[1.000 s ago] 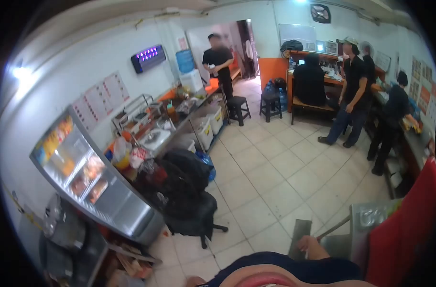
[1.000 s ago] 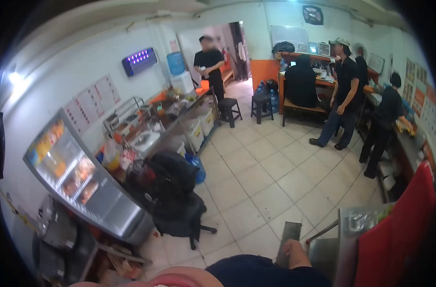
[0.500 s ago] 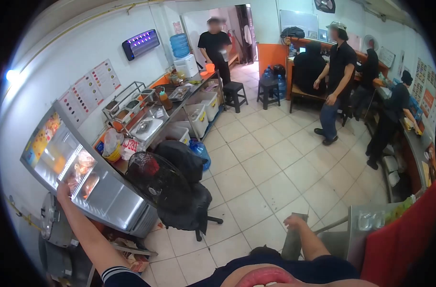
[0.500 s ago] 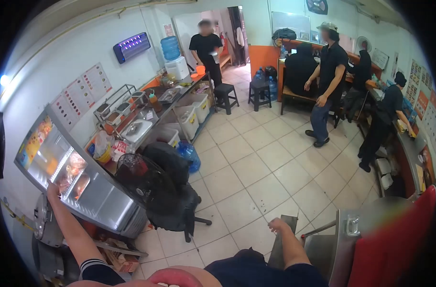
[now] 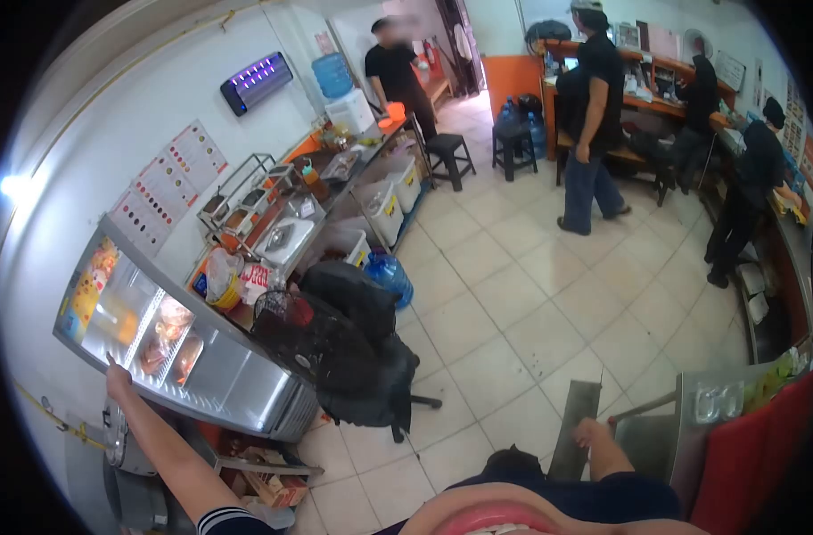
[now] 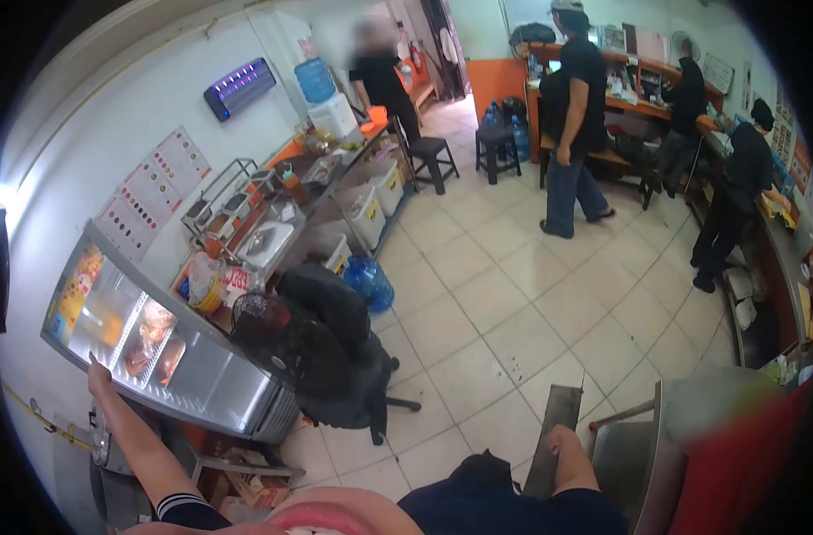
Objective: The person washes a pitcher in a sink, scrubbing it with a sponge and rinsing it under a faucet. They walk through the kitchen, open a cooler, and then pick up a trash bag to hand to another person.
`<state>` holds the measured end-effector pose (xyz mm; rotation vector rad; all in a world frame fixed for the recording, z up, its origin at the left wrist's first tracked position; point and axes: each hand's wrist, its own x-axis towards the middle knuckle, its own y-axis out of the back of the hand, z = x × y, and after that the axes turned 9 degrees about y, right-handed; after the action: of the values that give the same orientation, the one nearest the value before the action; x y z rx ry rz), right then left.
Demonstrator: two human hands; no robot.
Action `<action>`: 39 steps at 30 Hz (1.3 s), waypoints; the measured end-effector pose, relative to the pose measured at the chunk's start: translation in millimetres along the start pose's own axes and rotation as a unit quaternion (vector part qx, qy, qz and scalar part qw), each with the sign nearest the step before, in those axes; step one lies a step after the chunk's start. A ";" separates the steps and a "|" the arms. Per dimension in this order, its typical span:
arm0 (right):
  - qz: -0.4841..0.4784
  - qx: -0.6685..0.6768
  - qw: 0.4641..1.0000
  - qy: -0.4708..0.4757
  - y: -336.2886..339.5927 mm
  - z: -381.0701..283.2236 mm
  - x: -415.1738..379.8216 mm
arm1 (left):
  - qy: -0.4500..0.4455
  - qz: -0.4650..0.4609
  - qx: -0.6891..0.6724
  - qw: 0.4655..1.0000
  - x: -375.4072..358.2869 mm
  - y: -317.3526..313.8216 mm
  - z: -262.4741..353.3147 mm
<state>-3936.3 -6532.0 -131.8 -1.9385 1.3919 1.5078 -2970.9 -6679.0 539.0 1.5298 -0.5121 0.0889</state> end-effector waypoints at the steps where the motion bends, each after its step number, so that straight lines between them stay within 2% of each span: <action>1: -0.009 -0.001 1.000 -0.007 -0.3 -7.4 -4.2 | -0.013 0.003 -0.015 1.000 -2.5 -0.8 -2.0; 3: -0.012 -0.035 0.999 0.005 4.0 -25.9 -0.5 | -0.021 0.006 -0.022 1.000 4.3 -15.4 -16.2; 5: -0.047 0.055 0.995 0.065 17.6 -55.3 -21.0 | 0.010 0.020 -0.034 0.999 14.0 -49.7 -30.4; 6: -0.018 -0.114 0.981 0.155 19.0 -67.0 -20.7 | -0.081 0.016 0.149 0.985 -32.7 -41.3 -35.4; 7: 0.006 -0.276 0.931 0.240 14.3 -71.7 -14.5 | -0.122 0.047 0.196 0.972 -21.2 -97.5 -64.4; 8: 0.017 -0.184 0.950 0.252 8.0 -75.4 -5.6 | -0.116 0.135 0.145 0.973 19.1 -221.1 -122.8; 9: 0.030 -0.090 0.961 0.261 2.9 -72.8 3.5 | -0.219 0.035 0.267 0.938 -56.3 -223.8 -138.3; 10: 0.026 -0.081 0.963 0.256 2.1 -73.8 2.5 | -0.227 -0.106 0.265 0.931 -162.6 -201.7 -134.1; 12: 0.047 0.086 0.983 0.154 4.0 -96.0 -18.8 | -0.259 -0.234 0.170 0.921 -315.9 -350.5 -197.6; 13: 0.047 0.107 0.982 0.146 -4.5 -93.5 -26.0 | -0.269 -0.336 0.129 0.893 -415.4 -380.4 -218.0; 15: 0.006 -0.018 0.997 0.079 7.7 -91.3 -38.1 | -0.278 -0.541 0.074 0.790 -568.2 -384.9 -241.4; 17: -0.004 -0.048 0.997 0.063 9.2 -76.9 -39.1 | -0.304 -0.656 0.072 0.688 -640.6 -378.2 -247.7; 19: -0.038 -0.094 0.994 0.043 12.1 -66.4 -49.6 | -0.352 -0.700 0.104 0.613 -650.5 -384.7 -238.0; 21: -0.037 -0.142 0.988 0.040 15.4 -63.9 -50.2 | -0.389 -0.713 0.146 0.565 -633.1 -398.9 -217.7; 22: -0.056 -0.176 0.980 0.077 17.5 -62.4 -48.4 | -0.406 -0.710 0.165 0.551 -616.4 -407.8 -203.5; 24: -0.066 -0.204 0.970 0.118 16.6 -68.8 -35.2 | -0.391 -0.707 0.172 0.564 -584.7 -423.8 -178.3; 26: 0.000 -0.242 0.959 0.146 14.9 -76.1 -30.2 | -0.396 -0.698 0.175 0.570 -558.3 -438.0 -151.1; 27: 0.012 -0.231 0.962 0.144 13.7 -80.7 -43.8 | -0.478 -0.643 0.173 0.573 -554.6 -444.6 -135.9; 28: 0.069 -0.147 0.969 0.186 8.8 -98.5 -78.1 | -0.557 -0.580 0.171 0.569 -550.2 -449.4 -121.2; 29: 0.128 -0.059 0.964 0.225 3.8 -113.2 -105.5 | -0.574 -0.568 0.174 0.564 -552.3 -450.2 -107.7; 30: 0.146 -0.036 0.964 0.218 -2.0 -117.9 -121.9 | -0.533 -0.591 0.095 0.598 -563.0 -452.0 -96.1; 31: 0.154 0.000 0.954 0.259 -9.1 -115.0 -138.3 | -0.492 -0.610 0.017 0.620 -577.0 -452.6 -84.9; 32: 0.163 0.035 0.940 0.297 -20.0 -101.1 -152.8 | -0.502 -0.601 0.022 0.622 -593.5 -431.5 -74.8; 33: 0.181 0.062 0.940 0.281 -36.3 -79.2 -160.6 | -0.509 -0.592 0.029 0.624 -614.0 -386.2 -66.5; 35: 0.196 0.120 0.948 0.218 -66.5 -38.9 -165.0 | -0.629 -0.539 -0.033 0.560 -651.8 -371.9 -72.8; 37: 0.196 0.129 0.957 0.170 -105.7 17.0 -170.6 | -0.715 -0.489 0.006 0.499 -668.9 -328.2 -89.2; 38: 0.164 0.109 0.976 0.094 -131.6 46.3 -172.0 | -0.724 -0.489 0.018 0.487 -667.6 -321.2 -100.1; 39: 0.130 0.091 0.987 0.019 -157.8 67.3 -179.2 | -0.726 -0.534 0.020 0.433 -666.8 -316.9 -109.2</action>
<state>-3838.1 -6319.6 -49.5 -1.7373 1.7898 1.3995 -3420.2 -6420.3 2.2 1.3332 -0.6782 -2.4370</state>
